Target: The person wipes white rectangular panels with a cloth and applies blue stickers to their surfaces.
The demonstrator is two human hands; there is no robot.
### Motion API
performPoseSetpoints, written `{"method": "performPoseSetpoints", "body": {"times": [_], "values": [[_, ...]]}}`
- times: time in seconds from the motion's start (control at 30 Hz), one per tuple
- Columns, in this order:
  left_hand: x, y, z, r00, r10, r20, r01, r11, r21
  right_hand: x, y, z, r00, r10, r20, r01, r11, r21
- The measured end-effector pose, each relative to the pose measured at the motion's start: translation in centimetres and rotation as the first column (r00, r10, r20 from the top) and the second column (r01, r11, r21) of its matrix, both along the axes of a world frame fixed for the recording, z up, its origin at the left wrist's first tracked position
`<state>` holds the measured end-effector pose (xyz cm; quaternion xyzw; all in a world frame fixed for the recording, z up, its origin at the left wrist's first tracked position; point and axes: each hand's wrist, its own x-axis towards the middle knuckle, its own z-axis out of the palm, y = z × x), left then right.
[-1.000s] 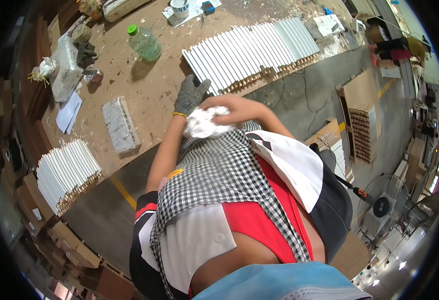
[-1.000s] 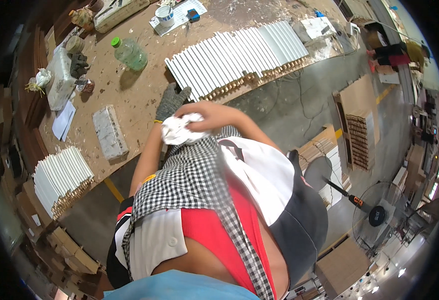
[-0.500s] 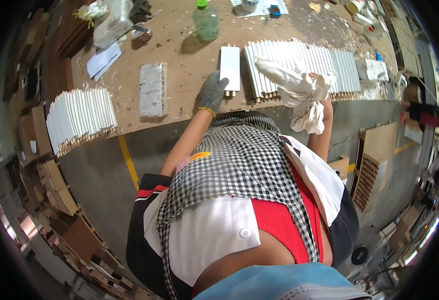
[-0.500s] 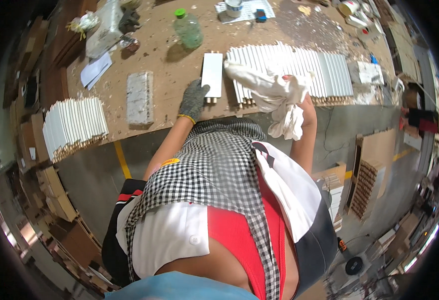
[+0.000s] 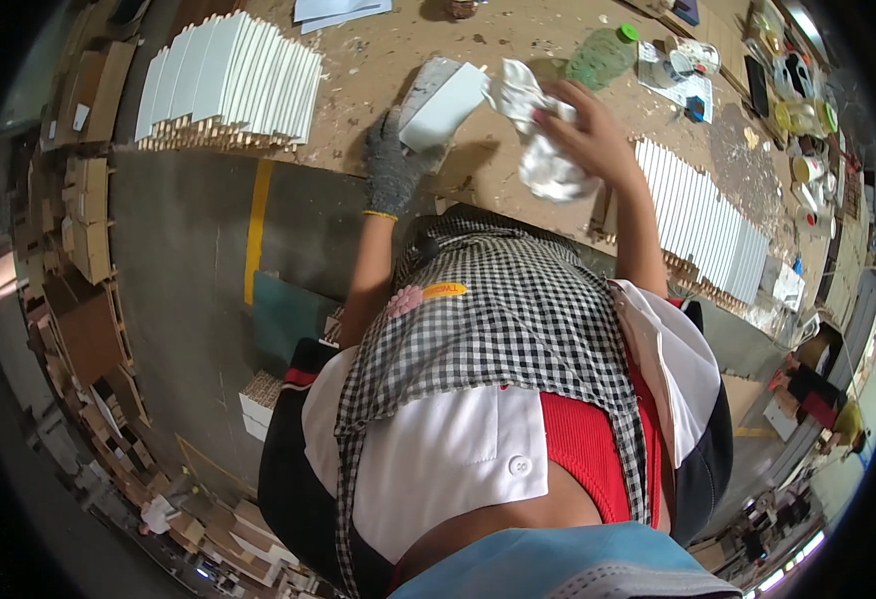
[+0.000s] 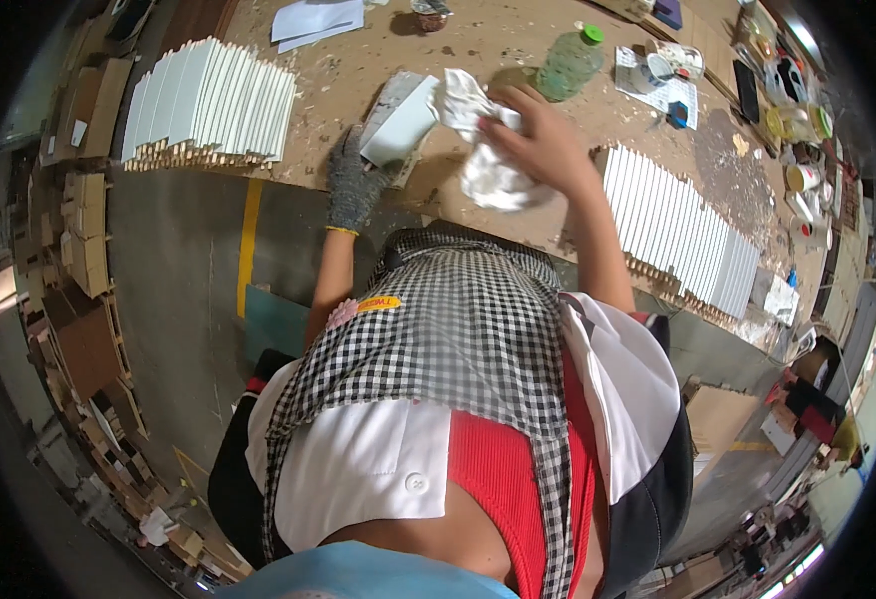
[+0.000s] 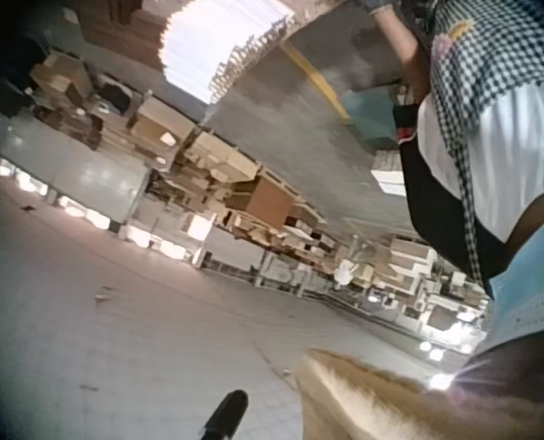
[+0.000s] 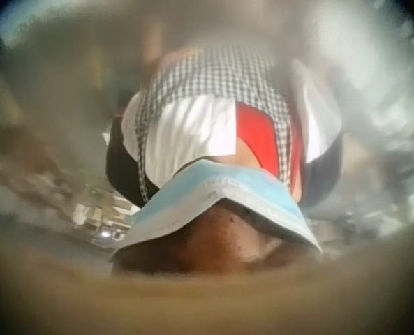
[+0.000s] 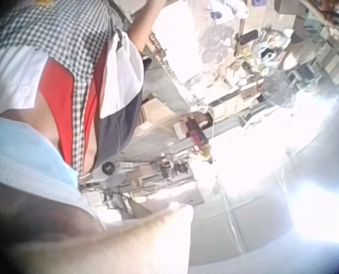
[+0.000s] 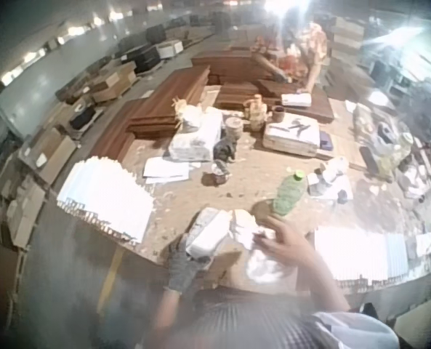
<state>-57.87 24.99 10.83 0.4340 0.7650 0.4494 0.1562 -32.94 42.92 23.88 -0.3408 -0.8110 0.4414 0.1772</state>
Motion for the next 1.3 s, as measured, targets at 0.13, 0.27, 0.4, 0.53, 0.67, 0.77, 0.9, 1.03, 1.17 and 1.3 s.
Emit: {"method": "performPoseSetpoints", "body": {"times": [0.13,0.27,0.4,0.53,0.67,0.77,0.9,1.03,1.17,1.3], "values": [[-0.8,-0.7,-4.2,0.677,-0.125,0.725,-0.064,0.972,0.228,-9.5,-4.1,-2.1,0.975,0.103,0.195,-0.169,0.918,0.358],[-1.0,-0.7,-3.1,0.943,-0.085,0.322,-0.009,0.96,0.28,-14.1,-6.1,-13.7,0.921,0.355,0.162,-0.374,0.684,0.627],[-1.3,-1.1,-1.8,0.989,-0.097,0.114,0.069,0.97,0.233,-15.0,1.4,-14.7,0.993,0.116,0.037,-0.114,0.783,0.612],[-1.3,-0.8,-0.4,0.827,-0.186,0.53,0.022,0.954,0.299,-15.5,3.3,-13.9,0.997,-0.058,0.047,0.007,0.708,0.706],[-0.8,-1.0,-2.8,0.655,-0.202,0.728,-0.115,0.926,0.36,-13.9,-6.1,-10.0,0.874,0.421,0.244,-0.479,0.659,0.579],[-0.6,-0.2,-0.8,0.946,-0.155,0.285,0.062,0.949,0.308,-11.0,-4.3,-11.9,0.933,0.282,0.224,-0.358,0.674,0.646],[-1.4,-0.8,-5.3,0.973,-0.06,0.223,-0.001,0.964,0.265,-7.9,5.6,-13.7,0.985,-0.152,0.08,0.086,0.838,0.538],[0.4,-1.6,-2.7,0.754,-0.087,0.651,-0.195,0.916,0.349,-5.1,5.8,-3.3,0.937,-0.302,-0.178,0.349,0.762,0.545],[-1.1,-2.4,-3.4,0.858,0.024,0.514,-0.153,0.965,0.211,-0.6,11.8,-0.8,0.879,-0.436,-0.19,0.355,0.336,0.872],[-1.1,-3.1,-2.5,0.958,0.047,0.282,-0.092,0.985,0.146,1.2,15.0,-5.3,0.902,-0.431,0.01,0.183,0.406,0.895]]}}
